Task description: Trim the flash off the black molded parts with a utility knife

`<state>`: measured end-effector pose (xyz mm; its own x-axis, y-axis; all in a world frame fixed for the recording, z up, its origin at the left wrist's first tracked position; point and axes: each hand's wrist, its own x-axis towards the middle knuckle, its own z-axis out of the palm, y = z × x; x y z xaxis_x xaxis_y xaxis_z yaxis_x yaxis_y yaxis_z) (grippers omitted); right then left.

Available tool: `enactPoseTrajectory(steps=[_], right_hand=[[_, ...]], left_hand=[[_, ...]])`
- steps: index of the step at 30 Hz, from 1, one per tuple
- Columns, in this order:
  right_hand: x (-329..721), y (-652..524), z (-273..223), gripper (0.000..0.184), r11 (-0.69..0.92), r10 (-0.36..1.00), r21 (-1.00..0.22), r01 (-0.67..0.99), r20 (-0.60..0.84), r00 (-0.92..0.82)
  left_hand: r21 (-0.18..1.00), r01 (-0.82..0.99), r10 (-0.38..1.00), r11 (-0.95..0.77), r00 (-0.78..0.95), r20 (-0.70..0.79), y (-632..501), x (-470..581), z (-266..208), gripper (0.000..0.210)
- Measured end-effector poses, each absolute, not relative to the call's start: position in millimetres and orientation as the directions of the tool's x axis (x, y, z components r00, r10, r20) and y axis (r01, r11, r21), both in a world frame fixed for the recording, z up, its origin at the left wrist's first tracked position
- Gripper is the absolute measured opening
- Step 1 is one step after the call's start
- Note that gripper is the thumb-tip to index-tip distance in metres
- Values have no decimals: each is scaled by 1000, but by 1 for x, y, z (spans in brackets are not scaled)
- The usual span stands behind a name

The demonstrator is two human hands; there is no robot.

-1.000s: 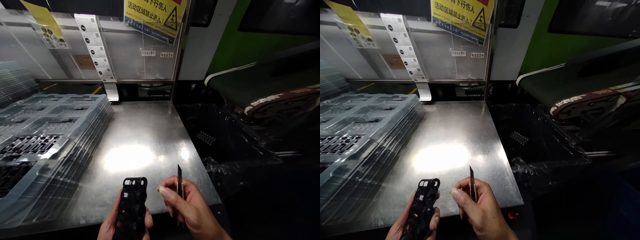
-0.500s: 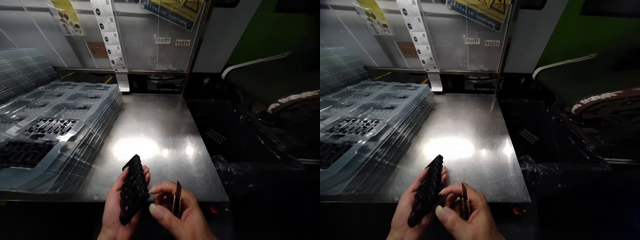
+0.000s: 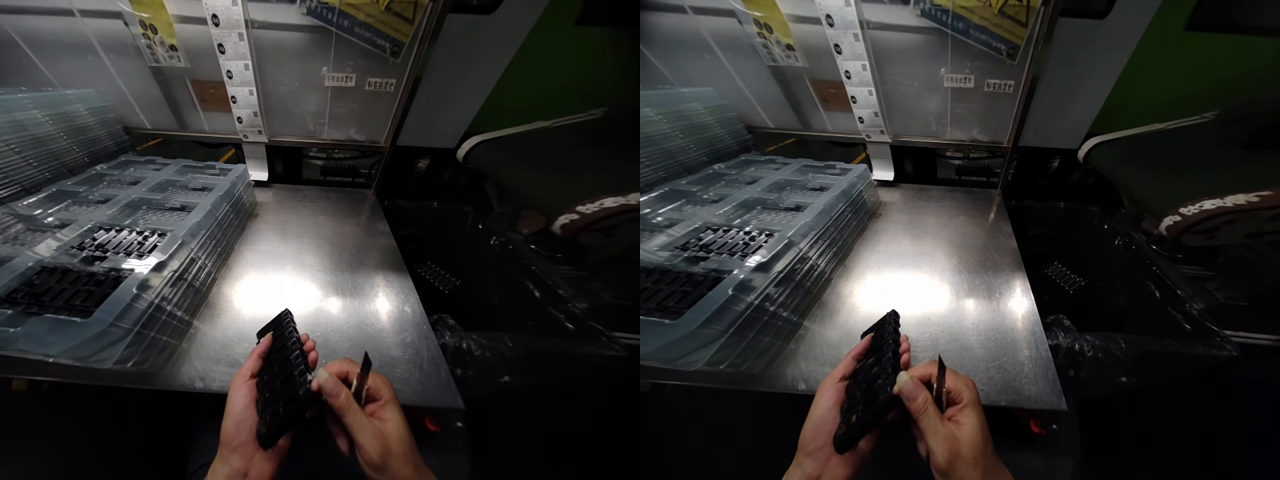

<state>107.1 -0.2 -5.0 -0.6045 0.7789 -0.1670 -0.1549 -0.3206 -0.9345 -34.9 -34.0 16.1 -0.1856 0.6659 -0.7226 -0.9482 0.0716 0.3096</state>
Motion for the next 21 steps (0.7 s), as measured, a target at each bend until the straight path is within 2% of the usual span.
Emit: enactPoseTrajectory(steps=[3,5,8,10,14,21], right_hand=[[113,2,-7,47,-331,823,-938,-106,-231,-519],[117,6,-9,47,-316,862,-945,-82,-250,-441],[121,13,-11,43,-294,884,-954,-63,-246,-398],[122,17,-10,39,-256,886,-964,-68,-205,-417],[122,19,4,33,-157,881,-983,-99,-95,-463],[120,14,20,28,-117,830,-991,-66,-61,-554]], left_hand=[[425,-896,702,125,-223,-676,-43,-35,19,38],[559,-815,750,154,-272,-603,-50,-34,20,46],[800,-565,831,200,-334,-444,-60,-33,16,45],[895,-394,873,210,-336,-353,-65,-31,11,50],[966,-178,907,187,-347,-239,-71,-26,-2,57],[981,77,934,180,-327,-145,-75,-21,-5,52]])
